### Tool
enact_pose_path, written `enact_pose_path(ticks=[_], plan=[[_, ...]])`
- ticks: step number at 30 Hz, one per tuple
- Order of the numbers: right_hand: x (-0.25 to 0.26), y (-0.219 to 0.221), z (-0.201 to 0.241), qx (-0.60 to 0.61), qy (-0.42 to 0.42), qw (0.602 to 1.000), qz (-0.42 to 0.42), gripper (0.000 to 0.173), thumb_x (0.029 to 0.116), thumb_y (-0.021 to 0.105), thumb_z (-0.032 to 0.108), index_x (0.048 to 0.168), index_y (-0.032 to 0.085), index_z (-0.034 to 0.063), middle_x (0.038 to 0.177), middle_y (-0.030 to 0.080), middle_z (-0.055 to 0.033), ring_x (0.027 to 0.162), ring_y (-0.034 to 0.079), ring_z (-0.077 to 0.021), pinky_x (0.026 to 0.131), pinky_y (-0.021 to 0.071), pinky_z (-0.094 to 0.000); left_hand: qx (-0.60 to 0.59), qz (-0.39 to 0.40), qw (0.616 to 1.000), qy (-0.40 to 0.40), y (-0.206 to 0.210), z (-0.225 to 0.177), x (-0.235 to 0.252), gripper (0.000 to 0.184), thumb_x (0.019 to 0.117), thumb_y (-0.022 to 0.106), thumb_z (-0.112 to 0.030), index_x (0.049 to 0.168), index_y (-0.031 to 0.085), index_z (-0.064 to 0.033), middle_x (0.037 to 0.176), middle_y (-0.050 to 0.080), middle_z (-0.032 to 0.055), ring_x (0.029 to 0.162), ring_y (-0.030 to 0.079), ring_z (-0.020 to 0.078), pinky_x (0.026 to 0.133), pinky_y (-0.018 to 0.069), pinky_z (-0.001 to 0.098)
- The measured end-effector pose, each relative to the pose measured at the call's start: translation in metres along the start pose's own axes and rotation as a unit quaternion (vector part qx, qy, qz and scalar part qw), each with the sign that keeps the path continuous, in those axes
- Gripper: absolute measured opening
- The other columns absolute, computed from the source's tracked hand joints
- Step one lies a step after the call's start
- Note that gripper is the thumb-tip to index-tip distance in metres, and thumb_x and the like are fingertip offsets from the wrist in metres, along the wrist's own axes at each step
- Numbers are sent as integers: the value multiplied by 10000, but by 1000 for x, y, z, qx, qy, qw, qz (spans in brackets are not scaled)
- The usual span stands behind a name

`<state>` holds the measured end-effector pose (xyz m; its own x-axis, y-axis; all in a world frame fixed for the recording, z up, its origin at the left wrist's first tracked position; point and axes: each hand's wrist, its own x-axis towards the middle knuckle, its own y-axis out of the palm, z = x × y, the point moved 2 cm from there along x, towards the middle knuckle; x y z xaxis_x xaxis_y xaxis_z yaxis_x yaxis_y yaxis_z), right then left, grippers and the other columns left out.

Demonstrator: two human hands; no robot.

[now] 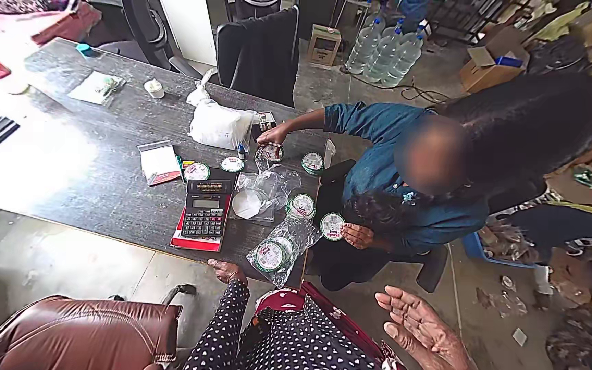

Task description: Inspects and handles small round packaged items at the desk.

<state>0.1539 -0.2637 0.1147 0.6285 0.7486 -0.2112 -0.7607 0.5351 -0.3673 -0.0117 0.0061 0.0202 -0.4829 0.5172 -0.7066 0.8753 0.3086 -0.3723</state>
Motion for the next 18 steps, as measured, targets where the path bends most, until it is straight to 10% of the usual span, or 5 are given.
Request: enact_pose_path(ticks=[4,7,10,13,18], plan=[[3,1,-10,1,9,1000,-11,616,868,707,131,1394,480,-93,1257,690,-124,1166,668,-147,1001,545,-277,53,35,997,-31,6,9,-11,581,1150,119,-298,1530,352,75,1567,417,242,1425,438,306,1151,333,394],[4,-1,-18,9,25,999,-20,625,853,714,129,1396,482,-77,1237,702,-113,1148,678,-154,991,553,-281,6,-17,998,57,37,86,100,773,1118,126,-493,1416,480,126,1381,526,385,1217,583,484,916,508,626],[5,-3,-27,36,39,998,-37,616,838,705,94,1389,485,-75,1210,710,-112,1119,692,-158,972,565,-282,-49,146,985,-75,27,100,160,934,1007,73,-743,1563,290,-25,1506,394,340,1252,519,461,935,476,605],[4,-9,-34,47,49,996,-53,621,828,696,77,1387,478,-83,1197,713,-110,1099,698,-148,962,569,-276,36,249,957,-143,-7,77,129,815,1057,240,-648,1606,146,-53,1575,273,333,1307,466,472,993,461,586],[-1,-18,-52,69,68,993,-72,594,838,664,6,1389,465,-89,1165,727,-115,1055,722,-157,941,586,-280,124,359,922,-78,-15,54,70,371,1079,470,-333,1254,519,-10,1020,578,151,820,605,260,752,541,449]])
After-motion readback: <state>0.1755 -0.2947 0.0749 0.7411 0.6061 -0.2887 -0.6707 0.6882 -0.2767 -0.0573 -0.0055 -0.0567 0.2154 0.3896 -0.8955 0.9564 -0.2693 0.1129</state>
